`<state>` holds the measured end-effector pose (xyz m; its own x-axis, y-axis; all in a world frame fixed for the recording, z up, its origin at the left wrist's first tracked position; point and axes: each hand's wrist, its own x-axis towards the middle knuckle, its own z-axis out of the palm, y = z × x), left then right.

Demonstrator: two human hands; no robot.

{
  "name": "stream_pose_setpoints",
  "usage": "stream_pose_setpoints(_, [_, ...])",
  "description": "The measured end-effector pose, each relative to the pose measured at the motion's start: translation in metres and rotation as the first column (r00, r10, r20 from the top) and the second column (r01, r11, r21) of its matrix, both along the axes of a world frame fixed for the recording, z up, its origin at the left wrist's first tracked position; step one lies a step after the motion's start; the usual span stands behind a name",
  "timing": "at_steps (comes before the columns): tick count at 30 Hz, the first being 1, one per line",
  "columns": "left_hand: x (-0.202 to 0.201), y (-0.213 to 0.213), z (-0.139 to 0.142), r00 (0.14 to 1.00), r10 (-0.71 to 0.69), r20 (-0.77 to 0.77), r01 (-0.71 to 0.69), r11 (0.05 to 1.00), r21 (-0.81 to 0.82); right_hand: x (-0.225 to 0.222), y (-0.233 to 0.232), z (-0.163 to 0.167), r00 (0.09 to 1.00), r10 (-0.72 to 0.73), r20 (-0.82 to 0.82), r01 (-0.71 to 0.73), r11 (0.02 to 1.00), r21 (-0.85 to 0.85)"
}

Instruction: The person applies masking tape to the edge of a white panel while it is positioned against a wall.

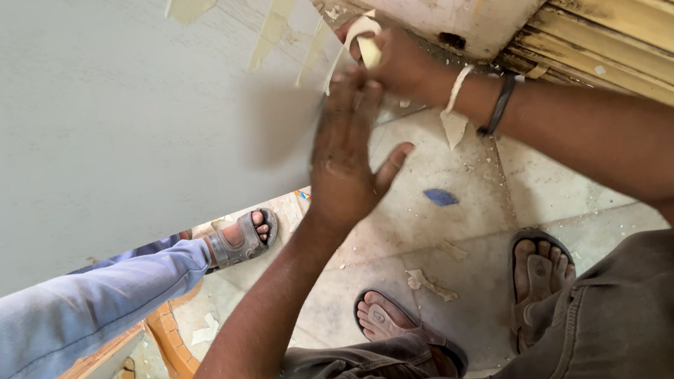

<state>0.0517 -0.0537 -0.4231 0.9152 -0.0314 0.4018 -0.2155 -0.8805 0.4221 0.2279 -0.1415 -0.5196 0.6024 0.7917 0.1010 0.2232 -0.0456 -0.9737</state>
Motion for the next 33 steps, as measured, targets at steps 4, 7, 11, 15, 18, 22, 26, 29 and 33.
stream_pose_setpoints(4, [-0.004, 0.005, -0.012, 0.997, 0.049, -0.065, -0.051, 0.998, -0.040, 0.020, -0.011, 0.008, 0.821, 0.257, -0.510, -0.143, 0.957, 0.253])
stream_pose_setpoints(7, [-0.009, 0.005, -0.017, 0.992, 0.092, -0.085, -0.086, 0.993, 0.079, 0.021, -0.003, 0.008, 0.854, 0.136, -0.502, -0.035, 0.978, 0.204])
stream_pose_setpoints(11, [-0.006, 0.008, -0.019, 0.958, 0.172, -0.230, -0.087, 0.938, 0.337, 0.025, 0.010, 0.007, 0.962, 0.037, -0.271, -0.014, 0.996, 0.084])
stream_pose_setpoints(15, [-0.009, 0.008, -0.021, 0.949, 0.198, -0.244, -0.104, 0.931, 0.349, 0.031, 0.017, 0.014, 0.940, 0.078, -0.333, -0.056, 0.996, 0.075])
stream_pose_setpoints(18, [-0.008, 0.008, -0.021, 0.957, 0.177, -0.228, -0.070, 0.908, 0.412, 0.035, 0.022, 0.026, 0.856, 0.121, -0.503, -0.086, 0.992, 0.092])
stream_pose_setpoints(22, [-0.001, 0.007, -0.021, 0.926, 0.282, -0.250, -0.016, 0.692, 0.722, 0.032, 0.033, 0.041, 0.776, -0.002, -0.631, -0.004, 1.000, -0.008])
stream_pose_setpoints(26, [-0.004, 0.011, -0.023, 0.900, 0.377, -0.217, -0.013, 0.523, 0.852, 0.023, 0.043, 0.046, 0.853, -0.061, -0.518, 0.017, 0.996, -0.090])
stream_pose_setpoints(29, [-0.012, 0.014, -0.026, 0.902, 0.388, -0.187, -0.025, 0.480, 0.877, 0.016, 0.040, 0.048, 0.855, -0.262, -0.447, 0.149, 0.951, -0.271])
stream_pose_setpoints(33, [-0.024, 0.013, -0.031, 0.903, 0.389, -0.186, -0.076, 0.568, 0.819, 0.012, 0.008, 0.043, 0.931, -0.092, -0.354, 0.129, 0.988, 0.083])
